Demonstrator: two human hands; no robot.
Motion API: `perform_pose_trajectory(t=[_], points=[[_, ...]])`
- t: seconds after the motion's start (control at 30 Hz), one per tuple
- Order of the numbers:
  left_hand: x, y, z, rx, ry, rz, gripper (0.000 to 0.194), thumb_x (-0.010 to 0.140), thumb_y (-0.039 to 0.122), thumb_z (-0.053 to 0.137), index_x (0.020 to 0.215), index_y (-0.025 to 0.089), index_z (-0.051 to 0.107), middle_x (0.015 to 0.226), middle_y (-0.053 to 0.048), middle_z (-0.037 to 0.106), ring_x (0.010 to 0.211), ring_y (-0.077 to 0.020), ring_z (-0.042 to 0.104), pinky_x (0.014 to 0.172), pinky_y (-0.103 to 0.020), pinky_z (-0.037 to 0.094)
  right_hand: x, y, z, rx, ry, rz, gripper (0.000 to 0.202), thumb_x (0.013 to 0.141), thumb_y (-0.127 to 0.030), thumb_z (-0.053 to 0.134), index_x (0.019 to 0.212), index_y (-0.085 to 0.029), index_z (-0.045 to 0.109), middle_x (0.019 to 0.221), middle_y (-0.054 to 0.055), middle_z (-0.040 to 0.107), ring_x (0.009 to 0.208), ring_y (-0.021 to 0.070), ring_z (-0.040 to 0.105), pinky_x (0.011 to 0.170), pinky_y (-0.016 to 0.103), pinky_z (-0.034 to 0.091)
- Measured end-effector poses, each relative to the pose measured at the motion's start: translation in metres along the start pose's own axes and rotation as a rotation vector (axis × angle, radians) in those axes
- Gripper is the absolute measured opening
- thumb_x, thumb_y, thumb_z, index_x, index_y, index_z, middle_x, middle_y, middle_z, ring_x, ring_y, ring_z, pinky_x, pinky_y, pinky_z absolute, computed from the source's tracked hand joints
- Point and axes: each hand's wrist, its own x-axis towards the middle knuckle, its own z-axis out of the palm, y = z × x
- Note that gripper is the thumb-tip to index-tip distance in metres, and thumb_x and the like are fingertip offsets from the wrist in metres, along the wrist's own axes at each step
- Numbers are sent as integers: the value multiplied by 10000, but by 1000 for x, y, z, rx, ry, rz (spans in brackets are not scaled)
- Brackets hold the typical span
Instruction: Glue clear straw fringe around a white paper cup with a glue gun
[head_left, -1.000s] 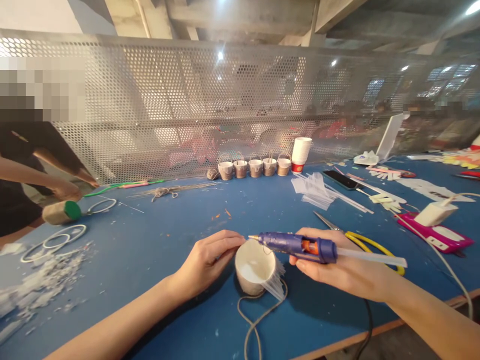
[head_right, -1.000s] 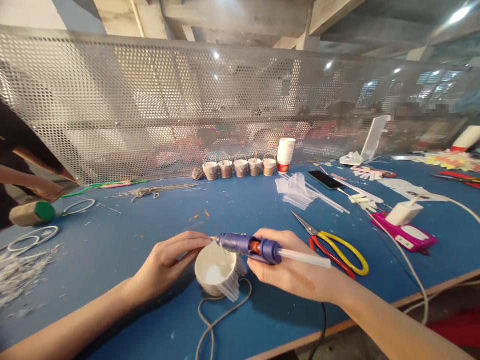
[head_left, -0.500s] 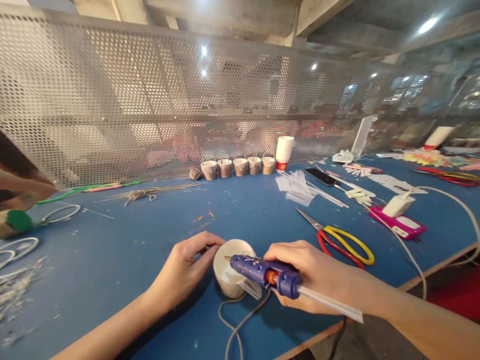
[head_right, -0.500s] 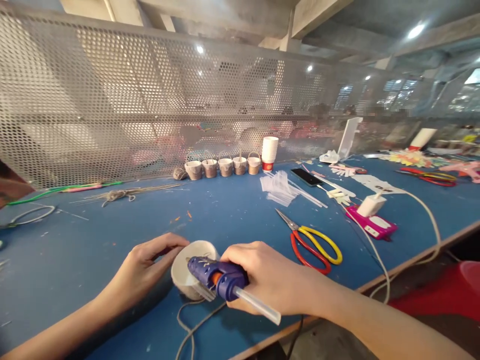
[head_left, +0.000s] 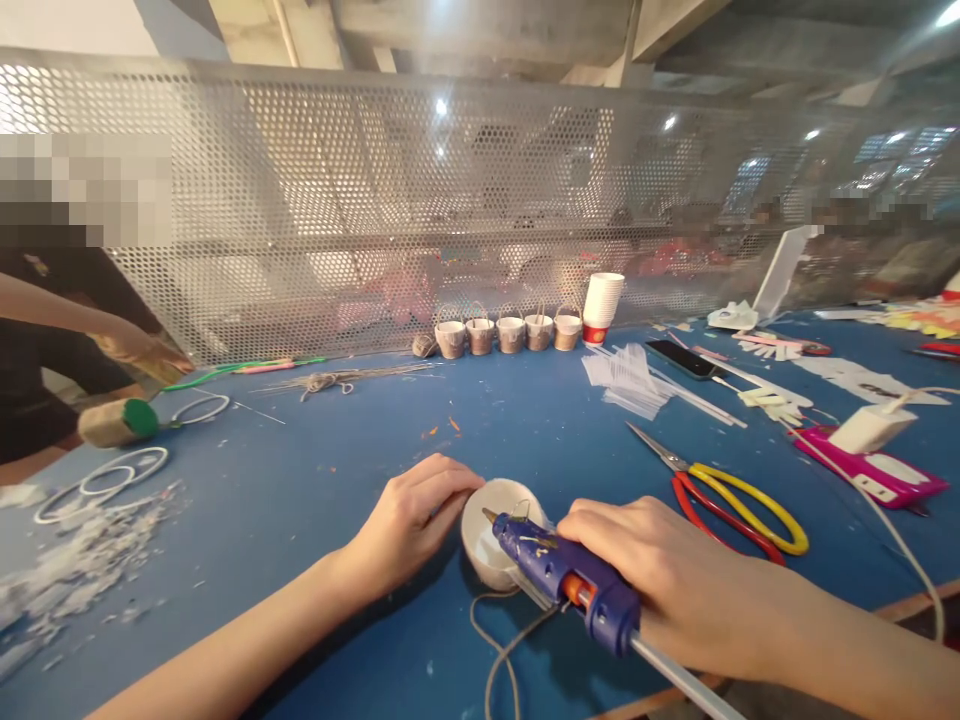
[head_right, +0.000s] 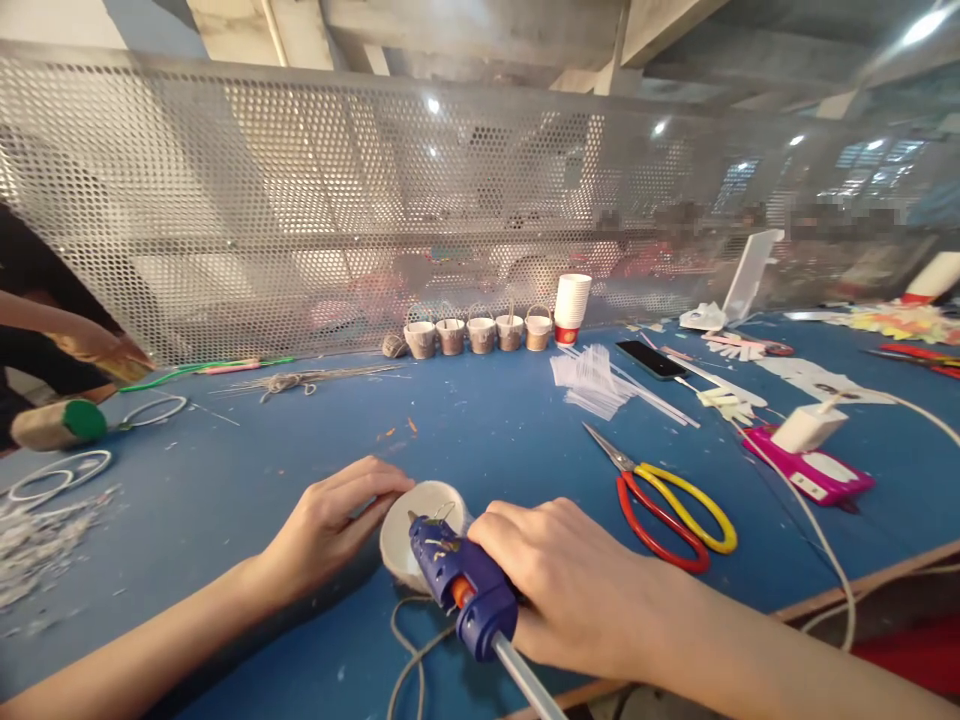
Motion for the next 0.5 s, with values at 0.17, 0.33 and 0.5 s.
perform_pose_trajectory(t=[0.17,0.33,0.5], points=[[4,6,-3,-75,-66,-214,205,877,159,463,828,184,660,789,-21,697,727,-128,638,676,-223,508,1,0,-4,-85,-21,-17,139,811,-115,549,926,-192,547,845,14,616,700,185,583,589,280,364],[8,11,-3,-193,-126,-459,207,857,220,476,800,185,672,775,-4,706,714,-138,626,679,-235,491,5,-3,-10,-174,-53,-53,121,780,-113,561,856,-200,525,817,7,613,649,184,566,569,282,343],[12,15,-5,-309,-171,-610,228,845,278,485,794,172,680,763,-6,709,729,-155,620,666,-240,483,11,-5,-12,-252,-106,-44,137,779,-111,549,892,-189,545,833,20,621,651,197,577,559,286,328]])
